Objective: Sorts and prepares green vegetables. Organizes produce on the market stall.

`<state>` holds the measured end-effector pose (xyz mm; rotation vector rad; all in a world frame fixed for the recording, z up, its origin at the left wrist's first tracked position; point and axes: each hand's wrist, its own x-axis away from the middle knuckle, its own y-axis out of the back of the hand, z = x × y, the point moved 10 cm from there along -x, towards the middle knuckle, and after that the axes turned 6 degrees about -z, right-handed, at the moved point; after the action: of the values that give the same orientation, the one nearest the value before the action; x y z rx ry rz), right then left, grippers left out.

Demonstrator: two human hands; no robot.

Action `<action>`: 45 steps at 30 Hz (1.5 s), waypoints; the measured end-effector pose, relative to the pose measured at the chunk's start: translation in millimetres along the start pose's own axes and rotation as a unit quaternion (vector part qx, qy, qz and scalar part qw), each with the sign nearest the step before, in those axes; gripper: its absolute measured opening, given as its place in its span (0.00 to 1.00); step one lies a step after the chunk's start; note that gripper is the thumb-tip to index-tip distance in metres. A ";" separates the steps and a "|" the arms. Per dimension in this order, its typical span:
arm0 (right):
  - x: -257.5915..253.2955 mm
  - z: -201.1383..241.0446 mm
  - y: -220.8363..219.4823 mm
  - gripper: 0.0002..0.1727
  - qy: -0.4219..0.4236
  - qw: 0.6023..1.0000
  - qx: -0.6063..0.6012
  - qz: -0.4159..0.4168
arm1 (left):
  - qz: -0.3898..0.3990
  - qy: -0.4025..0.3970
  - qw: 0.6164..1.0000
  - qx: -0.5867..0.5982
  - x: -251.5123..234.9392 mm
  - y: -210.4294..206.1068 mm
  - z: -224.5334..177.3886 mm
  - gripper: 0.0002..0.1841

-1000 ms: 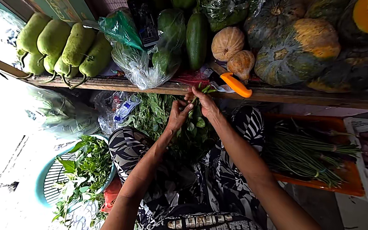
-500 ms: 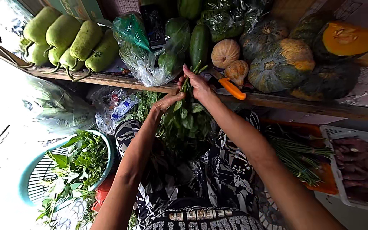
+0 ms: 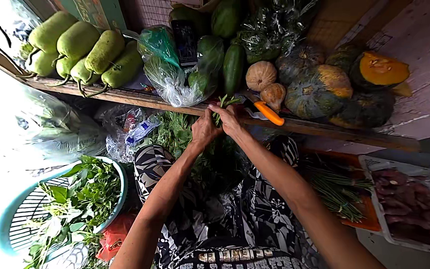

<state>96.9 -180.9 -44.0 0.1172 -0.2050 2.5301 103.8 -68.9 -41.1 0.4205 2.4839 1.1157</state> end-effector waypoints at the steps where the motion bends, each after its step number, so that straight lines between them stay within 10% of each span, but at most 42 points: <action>1: -0.7 -2.0 0.3 0.14 -0.003 1.000 -0.008 -0.013 | -0.022 -0.010 0.999 -0.028 2.7 -0.6 -2.9 0.40; 6: -10.5 -7.9 -6.4 0.18 -0.040 0.996 -0.009 0.073 | 0.140 0.018 0.977 0.162 -16.2 -23.0 8.9 0.55; 16: -9.5 -7.9 -9.4 0.24 -0.004 0.973 0.127 0.194 | 0.215 -0.024 0.926 0.310 -25.1 -27.5 5.5 0.23; 20: -5.2 -7.4 -18.6 0.25 0.016 0.966 0.170 0.195 | 0.235 -0.021 0.919 0.315 -20.1 -34.6 -0.4 0.39; 33: -3.1 -0.7 11.4 0.30 0.068 0.886 0.383 0.252 | 0.198 -0.003 0.879 0.433 -16.2 -43.3 -1.8 0.10; 37: -19.9 36.6 75.7 0.24 0.111 0.900 0.415 0.079 | 0.207 0.050 0.843 0.494 -22.5 -46.4 9.2 0.08; 40: -25.4 62.0 123.5 0.18 0.142 0.810 0.564 -0.077 | 0.198 0.074 0.829 0.519 -25.8 -46.0 11.4 0.13; 45: -45.5 26.7 164.3 0.29 0.028 0.732 0.677 -0.068 | 0.215 0.105 0.773 0.587 -26.5 -50.5 15.6 0.15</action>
<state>41.7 -344.5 -43.4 0.5731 1.6287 1.9816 128.6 -102.1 -83.1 1.2829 3.0810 -0.5274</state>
